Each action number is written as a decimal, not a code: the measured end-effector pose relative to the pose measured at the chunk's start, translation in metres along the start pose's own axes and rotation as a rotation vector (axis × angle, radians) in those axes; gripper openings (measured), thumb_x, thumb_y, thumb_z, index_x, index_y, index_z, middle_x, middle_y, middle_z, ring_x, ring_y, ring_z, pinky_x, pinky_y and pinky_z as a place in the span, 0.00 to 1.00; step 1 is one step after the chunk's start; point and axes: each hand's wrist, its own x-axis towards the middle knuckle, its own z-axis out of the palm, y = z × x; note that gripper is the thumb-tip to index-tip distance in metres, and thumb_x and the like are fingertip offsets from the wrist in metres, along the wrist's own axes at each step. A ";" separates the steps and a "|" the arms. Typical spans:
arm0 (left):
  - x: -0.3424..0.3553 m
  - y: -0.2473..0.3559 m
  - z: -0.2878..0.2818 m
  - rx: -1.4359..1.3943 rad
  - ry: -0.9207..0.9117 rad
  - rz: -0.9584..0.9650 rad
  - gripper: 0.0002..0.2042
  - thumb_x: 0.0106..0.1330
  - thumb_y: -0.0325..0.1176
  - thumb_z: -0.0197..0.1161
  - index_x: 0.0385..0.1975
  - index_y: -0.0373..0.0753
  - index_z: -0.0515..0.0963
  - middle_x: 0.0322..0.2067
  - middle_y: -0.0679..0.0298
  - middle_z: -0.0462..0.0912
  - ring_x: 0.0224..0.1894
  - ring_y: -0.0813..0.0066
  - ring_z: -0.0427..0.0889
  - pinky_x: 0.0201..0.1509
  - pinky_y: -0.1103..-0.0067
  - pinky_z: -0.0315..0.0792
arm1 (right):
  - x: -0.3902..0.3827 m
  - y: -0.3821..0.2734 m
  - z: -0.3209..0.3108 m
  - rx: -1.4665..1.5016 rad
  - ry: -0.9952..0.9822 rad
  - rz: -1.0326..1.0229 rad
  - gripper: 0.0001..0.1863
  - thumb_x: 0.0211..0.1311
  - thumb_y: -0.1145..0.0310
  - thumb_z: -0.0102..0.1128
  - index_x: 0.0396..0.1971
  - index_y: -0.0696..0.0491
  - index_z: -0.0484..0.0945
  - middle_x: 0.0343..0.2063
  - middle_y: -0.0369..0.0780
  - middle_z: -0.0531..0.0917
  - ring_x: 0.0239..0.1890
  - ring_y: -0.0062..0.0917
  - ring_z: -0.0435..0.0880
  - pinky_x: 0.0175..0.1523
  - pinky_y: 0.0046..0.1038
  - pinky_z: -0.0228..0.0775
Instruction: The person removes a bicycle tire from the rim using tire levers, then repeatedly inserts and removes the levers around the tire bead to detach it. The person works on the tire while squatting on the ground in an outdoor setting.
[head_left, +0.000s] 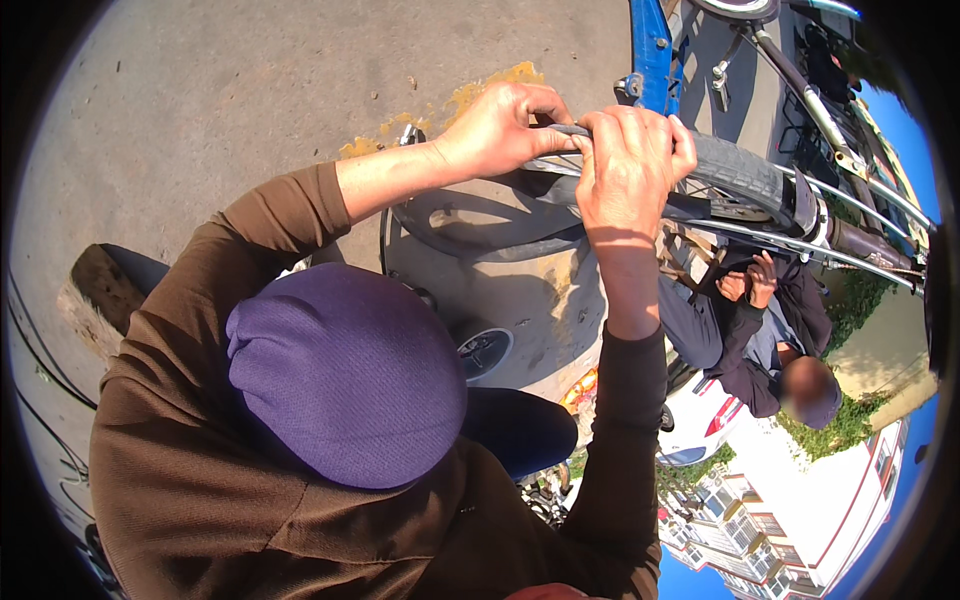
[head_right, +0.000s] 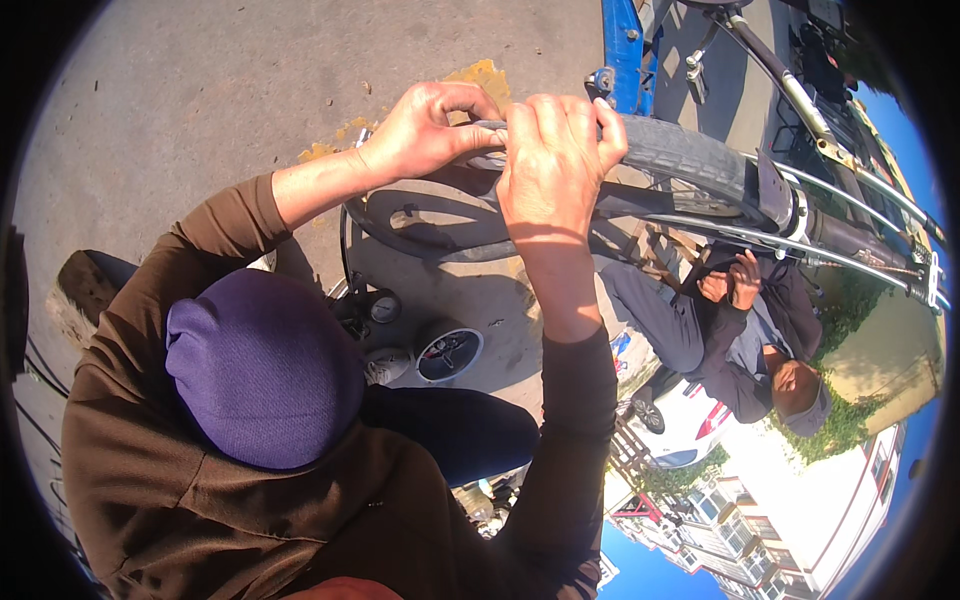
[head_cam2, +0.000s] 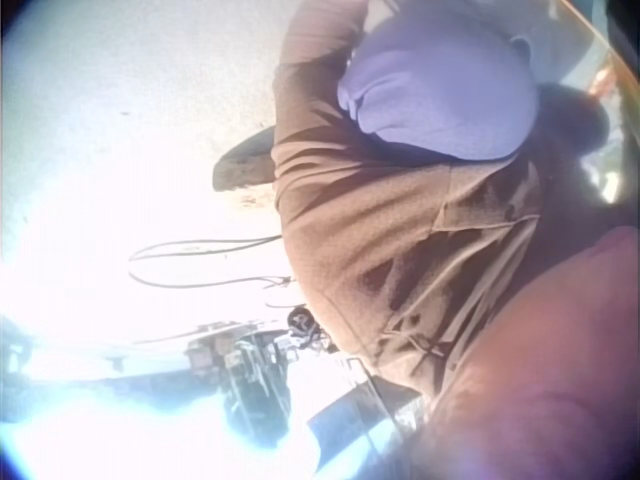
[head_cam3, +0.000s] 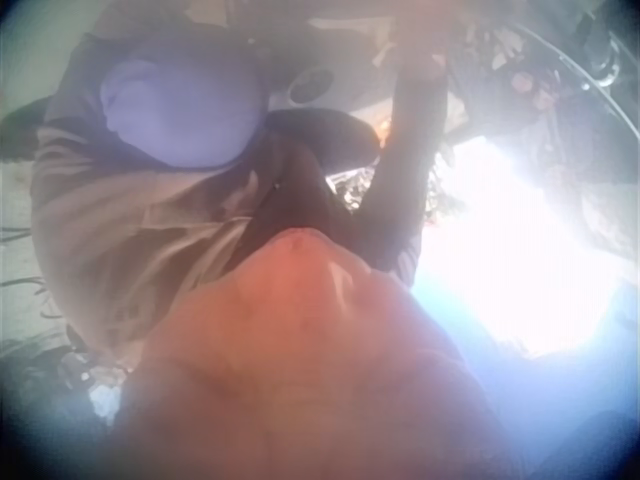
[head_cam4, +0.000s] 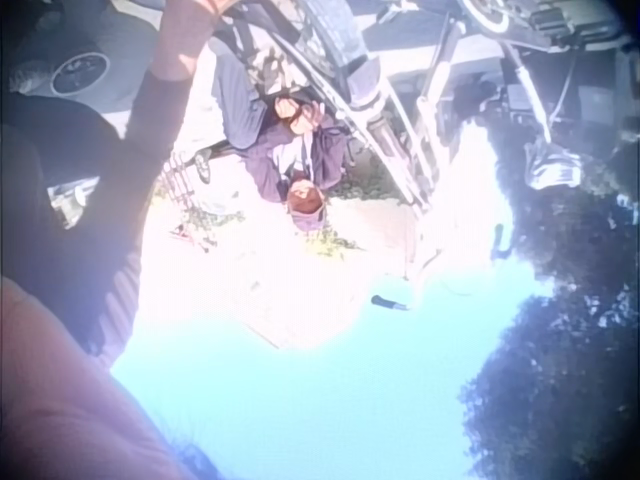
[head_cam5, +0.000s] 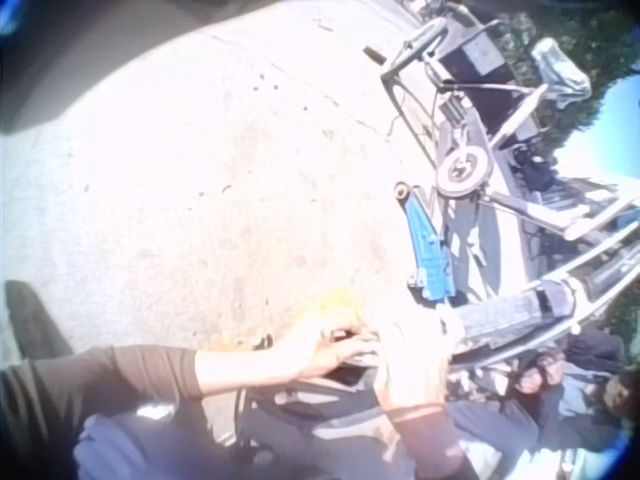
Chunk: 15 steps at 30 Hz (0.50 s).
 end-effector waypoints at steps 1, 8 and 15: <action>0.000 0.002 0.000 -0.028 -0.002 -0.033 0.12 0.58 0.36 0.72 0.32 0.34 0.82 0.30 0.62 0.83 0.33 0.77 0.80 0.38 0.77 0.74 | 0.000 0.000 0.001 0.005 0.027 -0.011 0.07 0.49 0.73 0.62 0.30 0.49 0.79 0.33 0.33 0.78 0.45 0.27 0.76 0.64 0.41 0.52; 0.002 -0.008 0.000 0.058 0.024 0.068 0.12 0.58 0.37 0.73 0.31 0.34 0.81 0.29 0.65 0.82 0.30 0.81 0.78 0.34 0.79 0.73 | 0.001 0.000 0.005 -0.001 0.024 -0.013 0.06 0.48 0.72 0.63 0.29 0.48 0.79 0.33 0.32 0.78 0.45 0.26 0.76 0.64 0.40 0.52; -0.001 0.002 -0.007 -0.065 -0.065 -0.150 0.12 0.59 0.37 0.72 0.36 0.36 0.83 0.33 0.66 0.84 0.35 0.82 0.78 0.40 0.79 0.74 | 0.003 0.000 0.010 0.000 0.031 -0.022 0.07 0.46 0.73 0.63 0.29 0.48 0.79 0.31 0.32 0.77 0.45 0.26 0.76 0.64 0.39 0.51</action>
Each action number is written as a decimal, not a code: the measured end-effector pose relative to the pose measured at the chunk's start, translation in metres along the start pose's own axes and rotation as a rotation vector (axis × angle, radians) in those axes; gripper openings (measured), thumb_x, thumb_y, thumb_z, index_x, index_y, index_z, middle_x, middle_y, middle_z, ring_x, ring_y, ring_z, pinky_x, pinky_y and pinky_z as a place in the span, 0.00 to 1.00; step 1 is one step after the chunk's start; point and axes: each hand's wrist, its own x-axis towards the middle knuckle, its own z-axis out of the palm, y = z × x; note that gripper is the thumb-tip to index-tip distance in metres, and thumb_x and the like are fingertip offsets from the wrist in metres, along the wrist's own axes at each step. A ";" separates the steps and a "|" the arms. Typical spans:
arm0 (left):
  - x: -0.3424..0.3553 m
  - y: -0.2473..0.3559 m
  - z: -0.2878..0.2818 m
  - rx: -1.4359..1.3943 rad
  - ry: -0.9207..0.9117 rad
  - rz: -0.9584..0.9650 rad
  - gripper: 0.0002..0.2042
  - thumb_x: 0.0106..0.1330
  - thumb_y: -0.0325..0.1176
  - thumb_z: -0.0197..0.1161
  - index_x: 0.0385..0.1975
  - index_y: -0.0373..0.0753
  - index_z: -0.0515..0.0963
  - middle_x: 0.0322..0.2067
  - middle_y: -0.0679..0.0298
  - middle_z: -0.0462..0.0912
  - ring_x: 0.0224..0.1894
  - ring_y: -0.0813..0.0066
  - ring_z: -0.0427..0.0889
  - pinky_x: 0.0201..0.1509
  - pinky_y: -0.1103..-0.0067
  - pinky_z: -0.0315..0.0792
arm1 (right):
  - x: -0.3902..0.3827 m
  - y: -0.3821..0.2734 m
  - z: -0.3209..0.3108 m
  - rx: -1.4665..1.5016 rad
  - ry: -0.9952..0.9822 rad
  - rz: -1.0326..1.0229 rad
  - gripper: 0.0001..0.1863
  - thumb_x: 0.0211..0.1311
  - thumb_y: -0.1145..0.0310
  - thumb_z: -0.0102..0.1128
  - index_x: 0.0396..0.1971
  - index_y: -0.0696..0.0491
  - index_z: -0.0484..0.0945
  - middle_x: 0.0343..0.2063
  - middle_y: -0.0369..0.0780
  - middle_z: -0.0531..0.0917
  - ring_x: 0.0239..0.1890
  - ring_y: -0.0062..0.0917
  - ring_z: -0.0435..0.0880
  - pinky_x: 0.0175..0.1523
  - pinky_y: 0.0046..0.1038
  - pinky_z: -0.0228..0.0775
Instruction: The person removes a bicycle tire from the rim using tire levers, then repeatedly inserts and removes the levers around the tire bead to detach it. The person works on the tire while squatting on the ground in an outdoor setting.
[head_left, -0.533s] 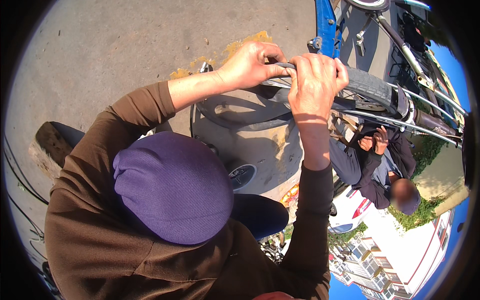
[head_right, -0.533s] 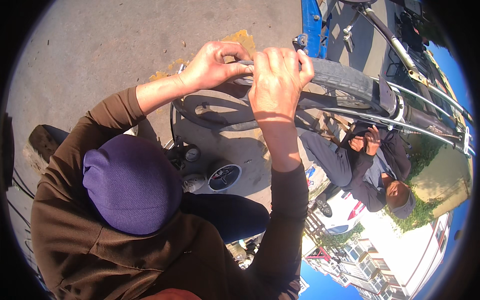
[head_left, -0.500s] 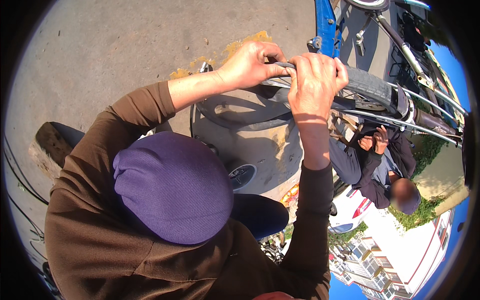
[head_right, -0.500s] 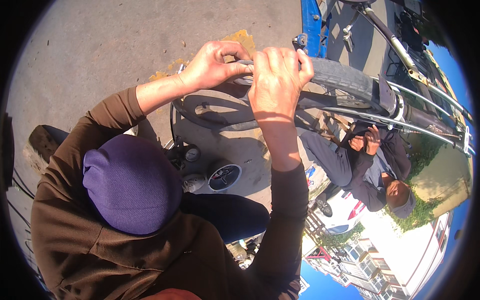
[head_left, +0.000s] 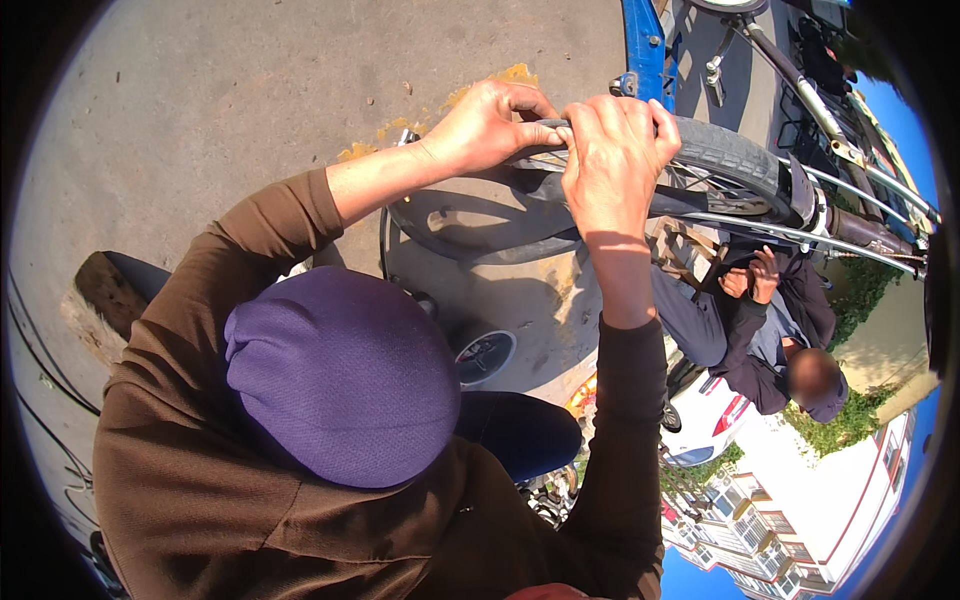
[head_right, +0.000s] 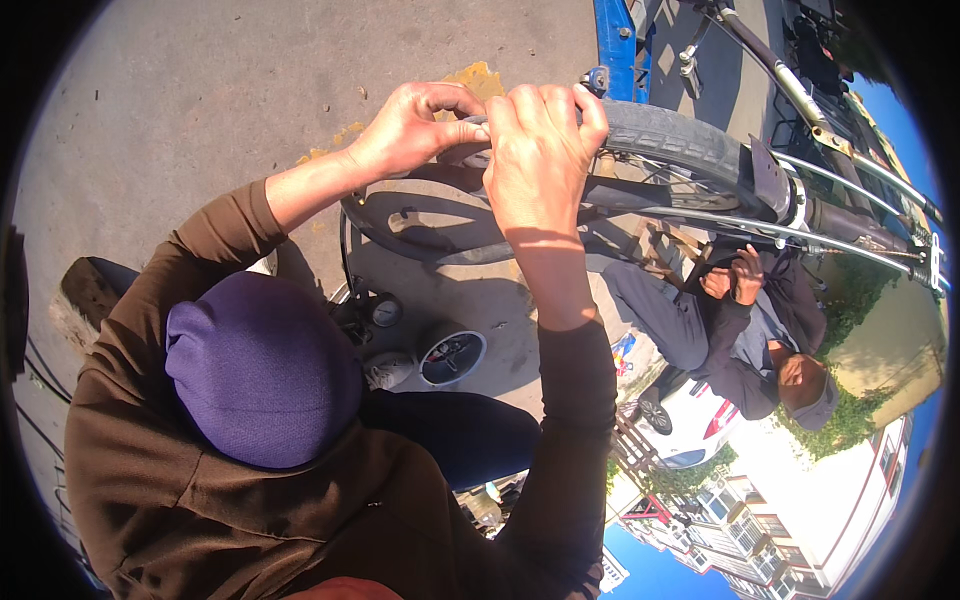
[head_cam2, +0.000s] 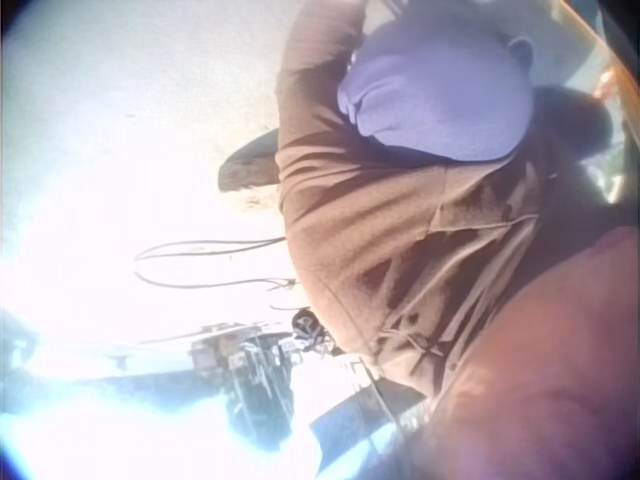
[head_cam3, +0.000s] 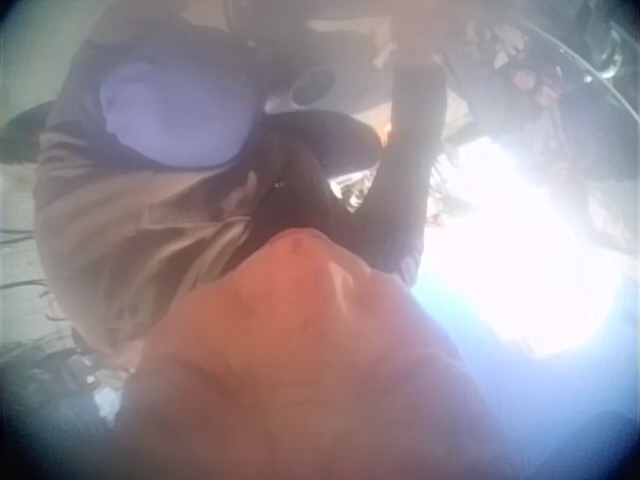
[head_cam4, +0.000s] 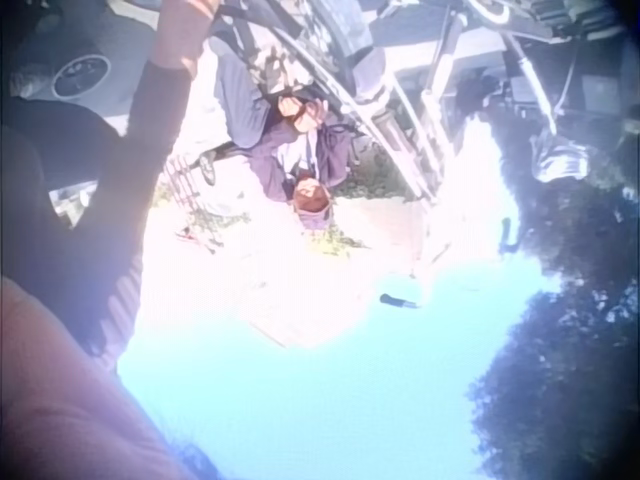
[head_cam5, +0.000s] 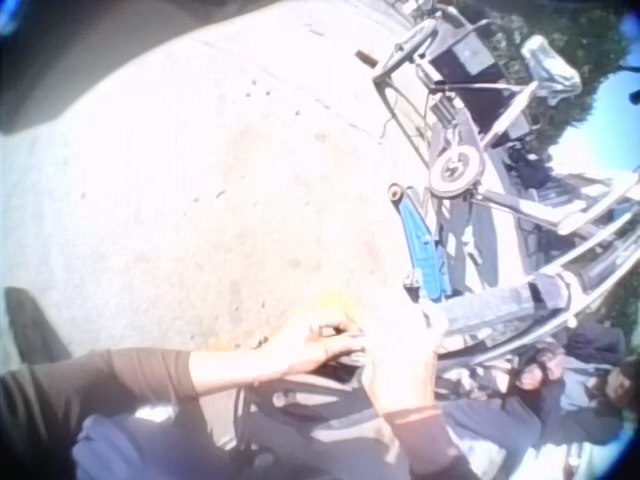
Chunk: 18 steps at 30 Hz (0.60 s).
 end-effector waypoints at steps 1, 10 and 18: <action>0.001 -0.004 -0.001 0.000 -0.006 0.002 0.13 0.59 0.37 0.72 0.38 0.36 0.83 0.34 0.66 0.84 0.36 0.82 0.79 0.41 0.80 0.74 | 0.001 0.000 0.000 -0.002 0.000 -0.002 0.08 0.46 0.74 0.63 0.29 0.48 0.79 0.31 0.32 0.77 0.45 0.26 0.76 0.64 0.39 0.51; 0.011 -0.013 -0.016 -0.215 -0.141 -0.016 0.11 0.62 0.35 0.70 0.41 0.37 0.84 0.37 0.68 0.85 0.43 0.80 0.81 0.52 0.78 0.74 | 0.004 -0.001 -0.006 0.019 -0.021 0.024 0.08 0.46 0.74 0.64 0.28 0.48 0.79 0.31 0.32 0.78 0.45 0.27 0.76 0.65 0.39 0.51; 0.032 -0.012 -0.029 -0.269 -0.386 -0.149 0.10 0.57 0.33 0.73 0.37 0.37 0.85 0.35 0.67 0.85 0.42 0.76 0.81 0.54 0.78 0.72 | -0.005 -0.002 -0.005 0.037 -0.029 0.025 0.06 0.49 0.72 0.63 0.30 0.47 0.80 0.33 0.32 0.79 0.46 0.26 0.76 0.66 0.39 0.50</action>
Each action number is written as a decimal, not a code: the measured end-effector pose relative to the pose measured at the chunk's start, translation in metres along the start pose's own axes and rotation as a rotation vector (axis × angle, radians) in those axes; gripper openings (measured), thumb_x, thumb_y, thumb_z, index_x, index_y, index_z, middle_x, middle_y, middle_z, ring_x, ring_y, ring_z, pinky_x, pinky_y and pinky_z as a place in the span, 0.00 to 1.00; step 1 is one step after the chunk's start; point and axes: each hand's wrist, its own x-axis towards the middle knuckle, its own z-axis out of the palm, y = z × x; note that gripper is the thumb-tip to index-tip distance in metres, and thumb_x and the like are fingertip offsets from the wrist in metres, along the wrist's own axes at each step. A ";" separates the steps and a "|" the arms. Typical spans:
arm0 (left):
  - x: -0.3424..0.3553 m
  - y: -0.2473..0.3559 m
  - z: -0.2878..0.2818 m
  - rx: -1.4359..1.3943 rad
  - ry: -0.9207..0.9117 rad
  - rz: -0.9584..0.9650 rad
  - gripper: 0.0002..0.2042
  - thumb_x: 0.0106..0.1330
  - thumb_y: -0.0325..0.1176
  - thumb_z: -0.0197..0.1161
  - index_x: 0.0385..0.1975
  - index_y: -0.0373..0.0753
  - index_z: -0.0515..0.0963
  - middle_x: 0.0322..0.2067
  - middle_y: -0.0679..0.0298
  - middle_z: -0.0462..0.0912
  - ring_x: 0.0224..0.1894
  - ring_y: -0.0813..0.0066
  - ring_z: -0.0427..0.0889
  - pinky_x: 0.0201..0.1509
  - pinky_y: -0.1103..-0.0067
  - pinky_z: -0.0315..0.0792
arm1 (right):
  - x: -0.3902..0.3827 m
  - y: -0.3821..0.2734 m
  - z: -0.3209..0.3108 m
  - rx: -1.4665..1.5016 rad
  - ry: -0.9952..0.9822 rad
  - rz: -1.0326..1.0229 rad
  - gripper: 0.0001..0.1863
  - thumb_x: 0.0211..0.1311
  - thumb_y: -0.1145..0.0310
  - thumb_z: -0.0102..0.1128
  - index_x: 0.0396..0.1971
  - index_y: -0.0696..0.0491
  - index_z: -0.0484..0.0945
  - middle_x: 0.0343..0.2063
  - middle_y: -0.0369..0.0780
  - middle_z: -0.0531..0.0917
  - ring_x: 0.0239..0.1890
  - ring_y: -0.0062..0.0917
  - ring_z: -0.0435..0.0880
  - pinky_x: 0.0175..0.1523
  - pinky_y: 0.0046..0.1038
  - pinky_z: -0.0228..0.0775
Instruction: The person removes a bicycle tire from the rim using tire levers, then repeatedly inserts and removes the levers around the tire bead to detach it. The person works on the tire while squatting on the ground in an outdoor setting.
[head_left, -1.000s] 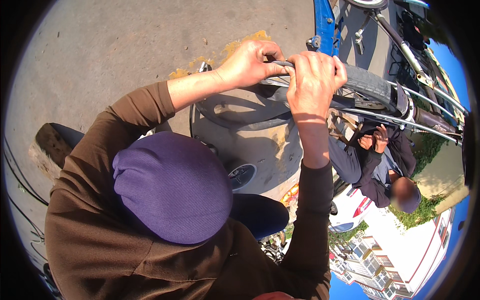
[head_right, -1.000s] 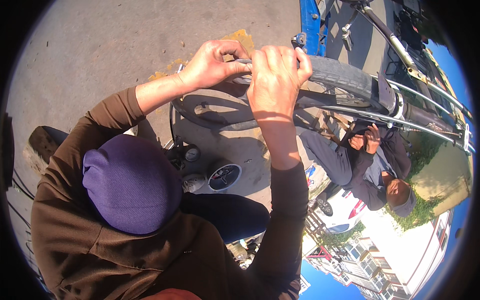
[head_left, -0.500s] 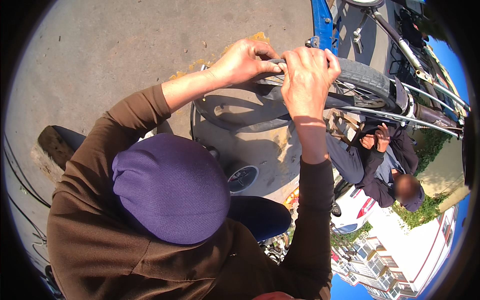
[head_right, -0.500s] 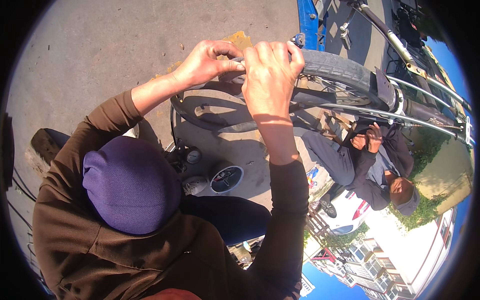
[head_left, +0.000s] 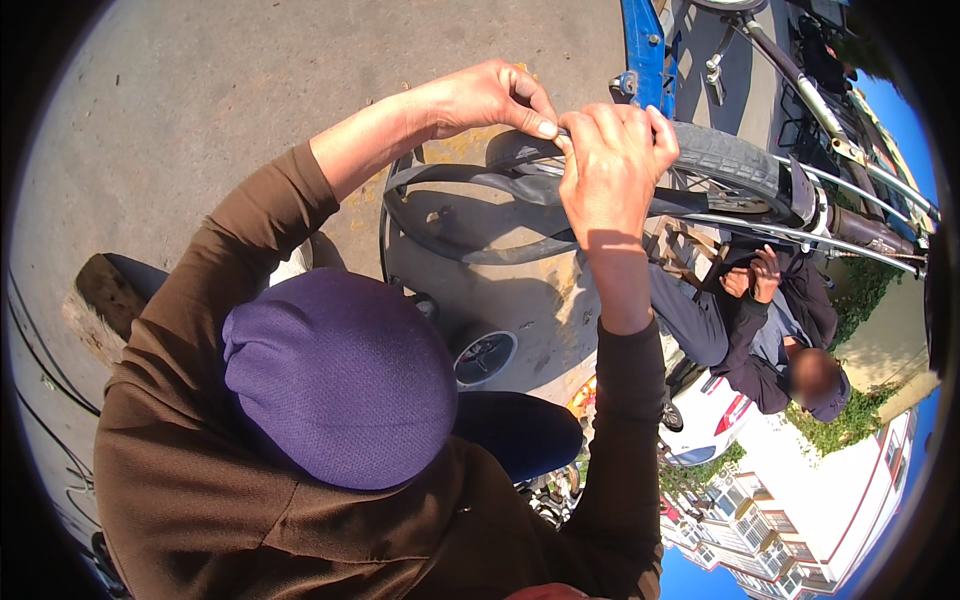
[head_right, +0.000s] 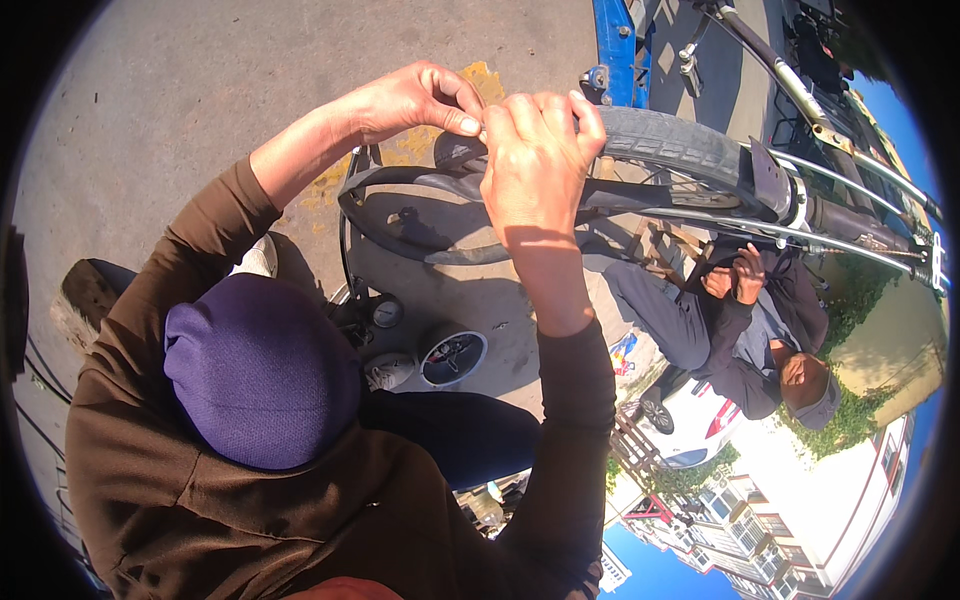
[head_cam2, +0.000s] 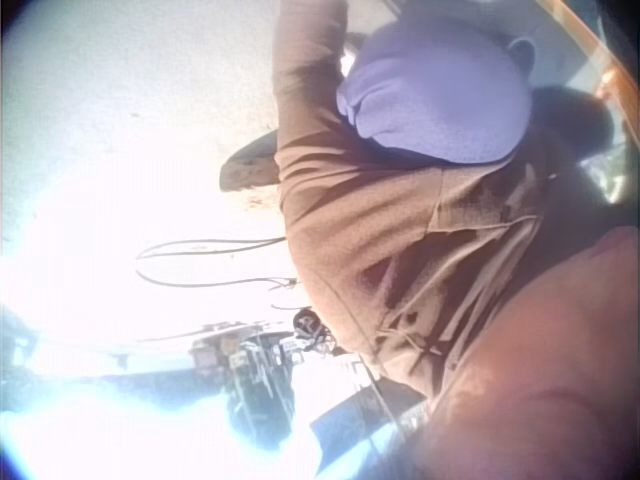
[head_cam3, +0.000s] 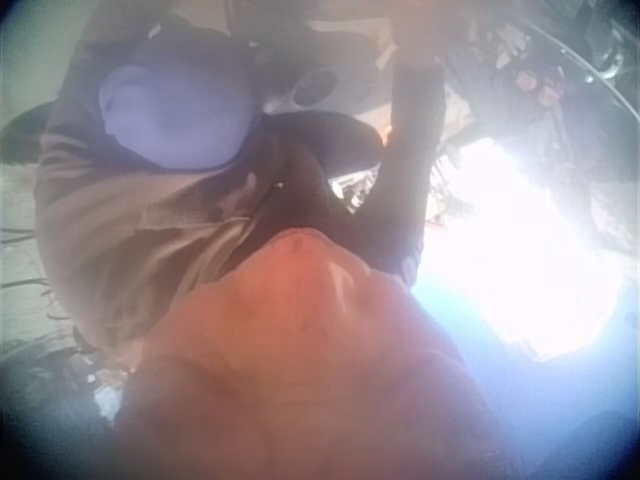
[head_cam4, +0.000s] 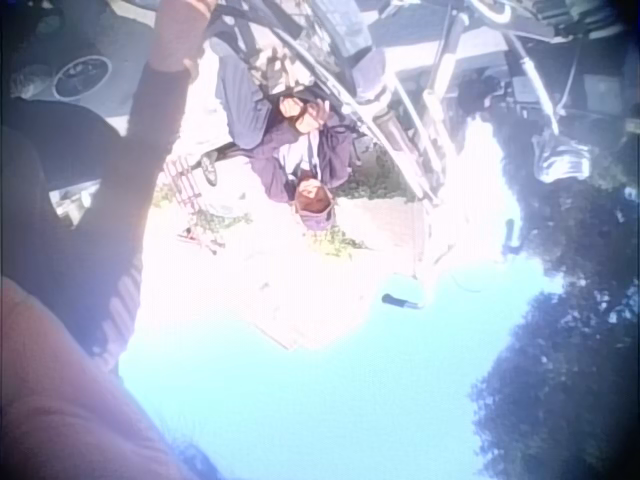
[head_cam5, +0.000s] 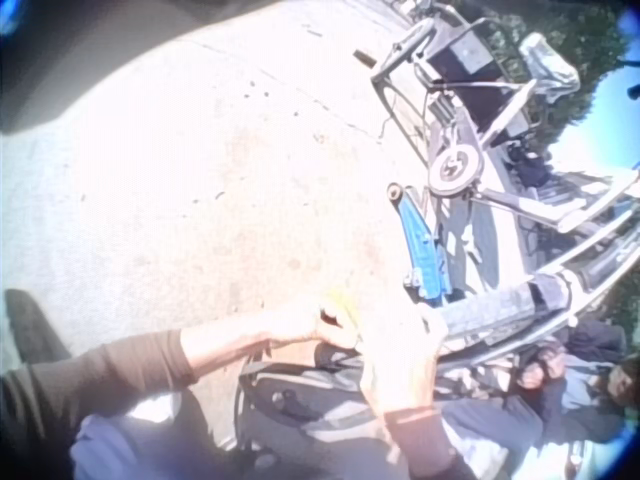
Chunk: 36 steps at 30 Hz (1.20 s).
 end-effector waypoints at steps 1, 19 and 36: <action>0.001 0.000 0.000 0.002 -0.004 -0.001 0.10 0.57 0.32 0.73 0.37 0.37 0.85 0.35 0.67 0.85 0.42 0.76 0.81 0.55 0.78 0.72 | -0.001 0.000 0.000 -0.002 -0.007 0.002 0.06 0.50 0.72 0.63 0.30 0.47 0.80 0.33 0.32 0.79 0.46 0.26 0.76 0.66 0.39 0.49; 0.007 -0.013 -0.010 -0.157 -0.115 -0.053 0.09 0.59 0.30 0.70 0.39 0.36 0.85 0.40 0.64 0.85 0.47 0.74 0.80 0.59 0.76 0.70 | -0.005 -0.002 -0.006 0.031 -0.027 0.006 0.08 0.49 0.70 0.65 0.32 0.47 0.80 0.35 0.32 0.78 0.48 0.26 0.75 0.66 0.40 0.48; -0.001 -0.007 -0.003 -0.081 -0.047 0.009 0.11 0.56 0.28 0.73 0.39 0.36 0.85 0.43 0.63 0.85 0.45 0.75 0.81 0.55 0.78 0.72 | -0.003 -0.002 -0.007 0.031 -0.024 0.011 0.07 0.49 0.73 0.64 0.30 0.48 0.80 0.34 0.32 0.79 0.46 0.27 0.75 0.66 0.40 0.49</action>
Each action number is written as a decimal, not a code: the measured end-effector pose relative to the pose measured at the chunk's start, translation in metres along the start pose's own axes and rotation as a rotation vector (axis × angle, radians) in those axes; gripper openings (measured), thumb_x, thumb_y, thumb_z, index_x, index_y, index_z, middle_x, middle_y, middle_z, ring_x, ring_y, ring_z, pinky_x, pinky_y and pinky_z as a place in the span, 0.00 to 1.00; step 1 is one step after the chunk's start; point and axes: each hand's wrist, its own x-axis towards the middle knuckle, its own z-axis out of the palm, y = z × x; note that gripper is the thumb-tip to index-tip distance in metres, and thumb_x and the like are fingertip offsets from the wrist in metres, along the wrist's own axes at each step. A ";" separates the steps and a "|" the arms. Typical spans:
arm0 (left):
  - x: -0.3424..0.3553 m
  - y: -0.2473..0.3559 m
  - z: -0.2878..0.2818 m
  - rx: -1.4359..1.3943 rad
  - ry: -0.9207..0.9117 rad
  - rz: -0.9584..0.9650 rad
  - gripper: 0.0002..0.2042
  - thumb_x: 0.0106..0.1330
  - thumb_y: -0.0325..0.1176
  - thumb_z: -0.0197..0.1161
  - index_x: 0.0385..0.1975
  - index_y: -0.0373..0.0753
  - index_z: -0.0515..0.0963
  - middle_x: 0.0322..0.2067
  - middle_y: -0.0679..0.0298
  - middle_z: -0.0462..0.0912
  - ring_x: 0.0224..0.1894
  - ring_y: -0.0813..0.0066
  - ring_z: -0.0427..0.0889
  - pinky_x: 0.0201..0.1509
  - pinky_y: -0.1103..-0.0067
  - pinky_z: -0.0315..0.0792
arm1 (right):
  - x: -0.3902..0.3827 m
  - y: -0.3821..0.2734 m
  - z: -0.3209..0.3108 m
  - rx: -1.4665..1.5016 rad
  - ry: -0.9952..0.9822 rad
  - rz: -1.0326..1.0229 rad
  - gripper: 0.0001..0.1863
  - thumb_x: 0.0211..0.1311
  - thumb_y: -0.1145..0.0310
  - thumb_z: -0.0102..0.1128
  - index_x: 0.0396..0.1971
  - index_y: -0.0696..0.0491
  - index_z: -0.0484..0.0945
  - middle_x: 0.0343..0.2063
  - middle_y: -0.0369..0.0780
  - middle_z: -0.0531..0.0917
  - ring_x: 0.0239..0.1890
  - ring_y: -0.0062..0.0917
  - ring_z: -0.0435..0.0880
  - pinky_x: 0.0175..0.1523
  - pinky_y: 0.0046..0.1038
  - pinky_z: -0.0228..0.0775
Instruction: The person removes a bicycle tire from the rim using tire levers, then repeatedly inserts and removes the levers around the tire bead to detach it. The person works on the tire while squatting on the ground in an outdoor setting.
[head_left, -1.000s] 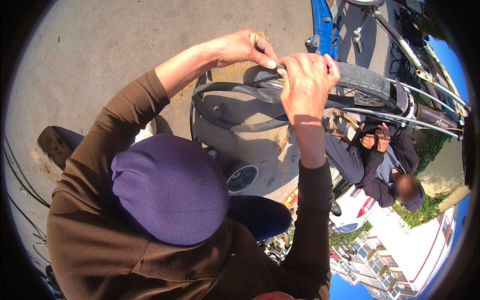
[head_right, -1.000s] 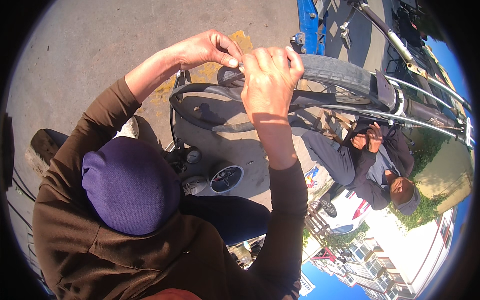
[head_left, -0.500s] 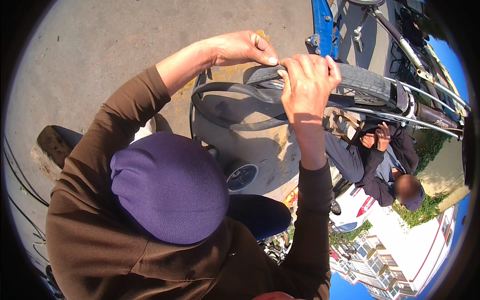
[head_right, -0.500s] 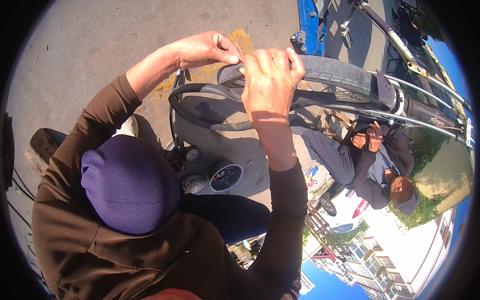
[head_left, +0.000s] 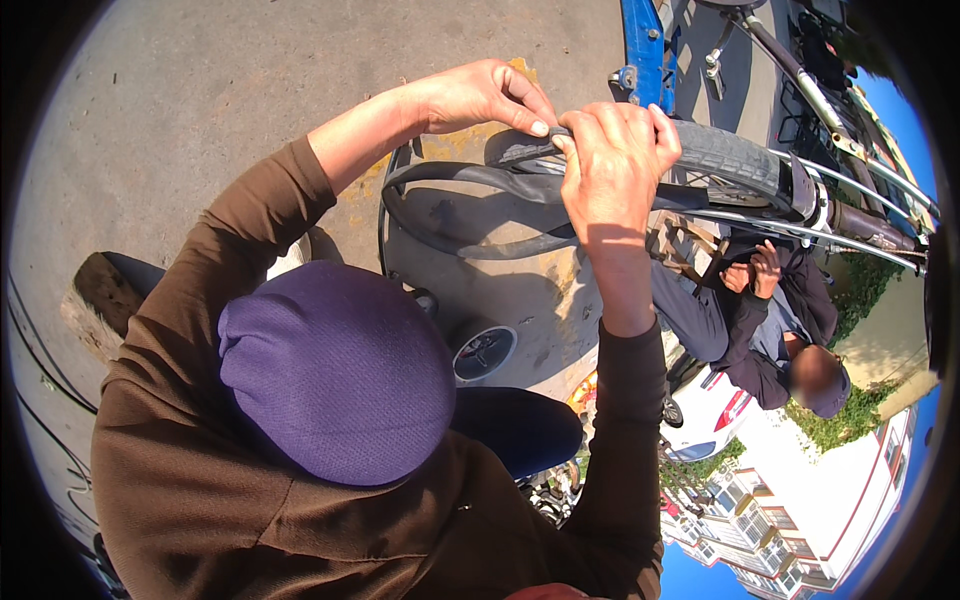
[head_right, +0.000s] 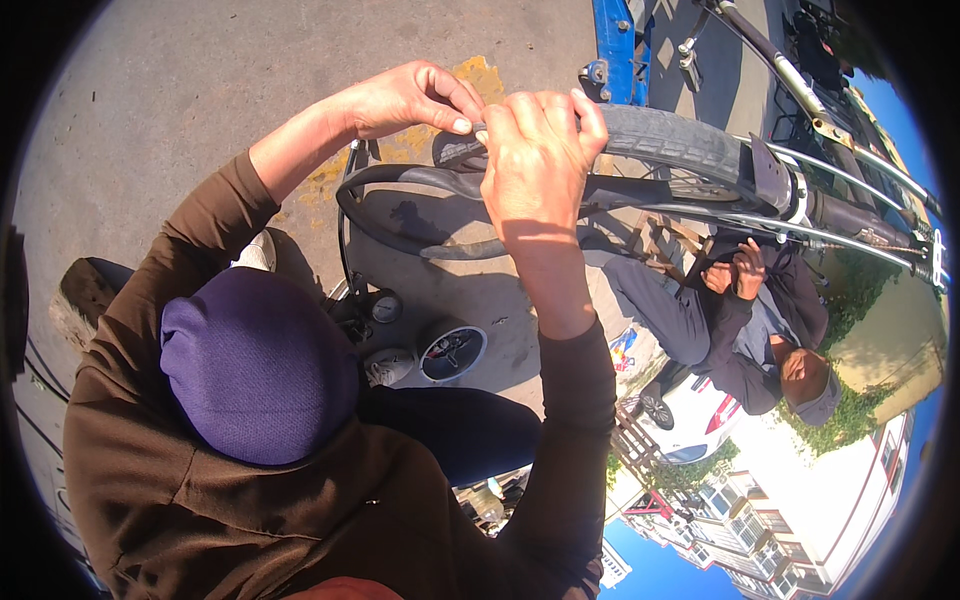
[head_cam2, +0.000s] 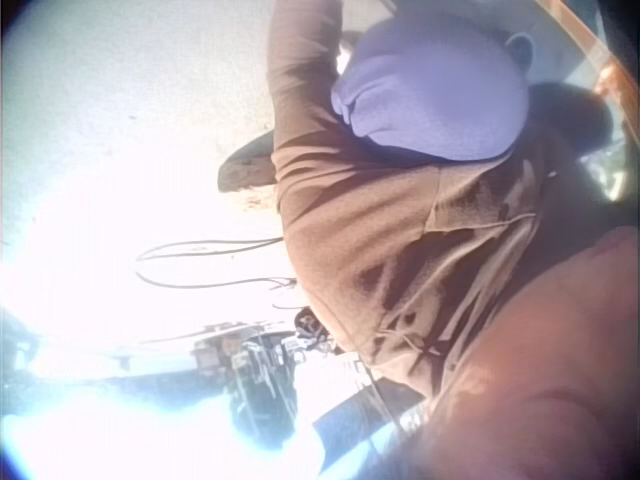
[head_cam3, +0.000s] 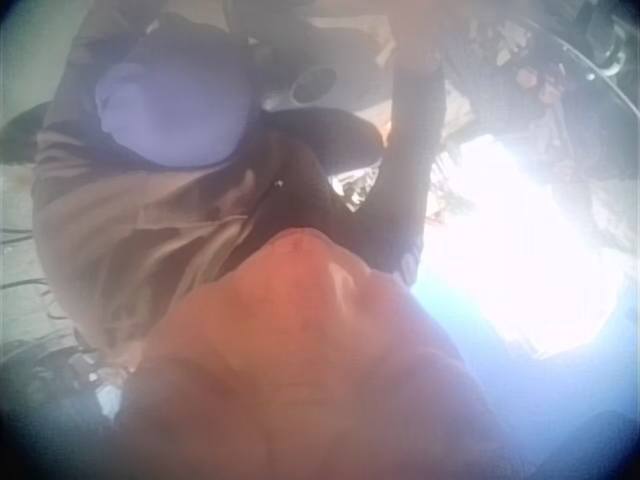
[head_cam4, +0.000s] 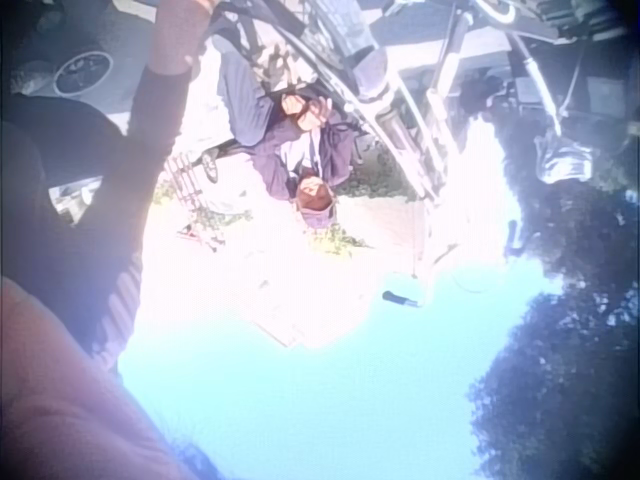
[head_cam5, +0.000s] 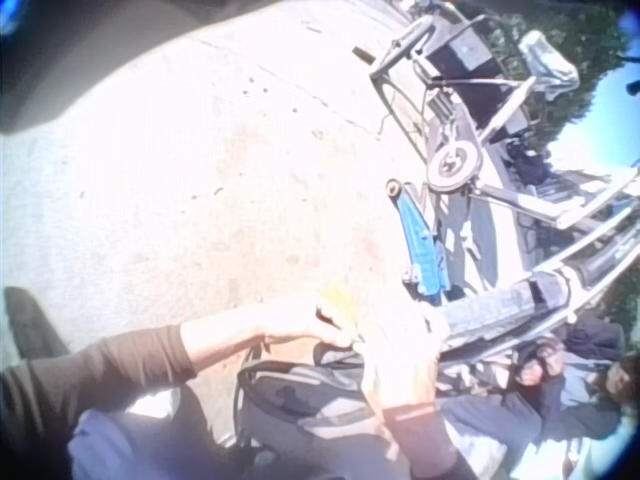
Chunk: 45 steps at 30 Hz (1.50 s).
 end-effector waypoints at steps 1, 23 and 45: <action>0.000 0.000 0.000 0.006 0.004 -0.002 0.11 0.56 0.28 0.73 0.40 0.36 0.85 0.43 0.63 0.85 0.45 0.75 0.81 0.56 0.78 0.72 | 0.000 0.000 0.000 0.008 0.001 0.002 0.07 0.49 0.73 0.64 0.30 0.48 0.80 0.34 0.32 0.79 0.46 0.27 0.76 0.66 0.40 0.49; 0.000 0.004 0.009 0.034 -0.105 -0.023 0.13 0.56 0.31 0.74 0.40 0.36 0.84 0.38 0.70 0.82 0.40 0.80 0.77 0.49 0.81 0.71 | -0.013 0.009 -0.002 0.047 0.046 -0.056 0.12 0.46 0.73 0.67 0.34 0.47 0.82 0.35 0.30 0.80 0.47 0.24 0.77 0.66 0.40 0.49; -0.033 0.000 0.067 0.588 0.195 0.421 0.10 0.58 0.33 0.72 0.35 0.35 0.82 0.37 0.60 0.83 0.42 0.64 0.83 0.48 0.73 0.76 | -0.048 0.011 -0.015 0.057 0.139 -0.075 0.11 0.47 0.75 0.63 0.32 0.44 0.84 0.33 0.28 0.83 0.45 0.21 0.79 0.64 0.36 0.48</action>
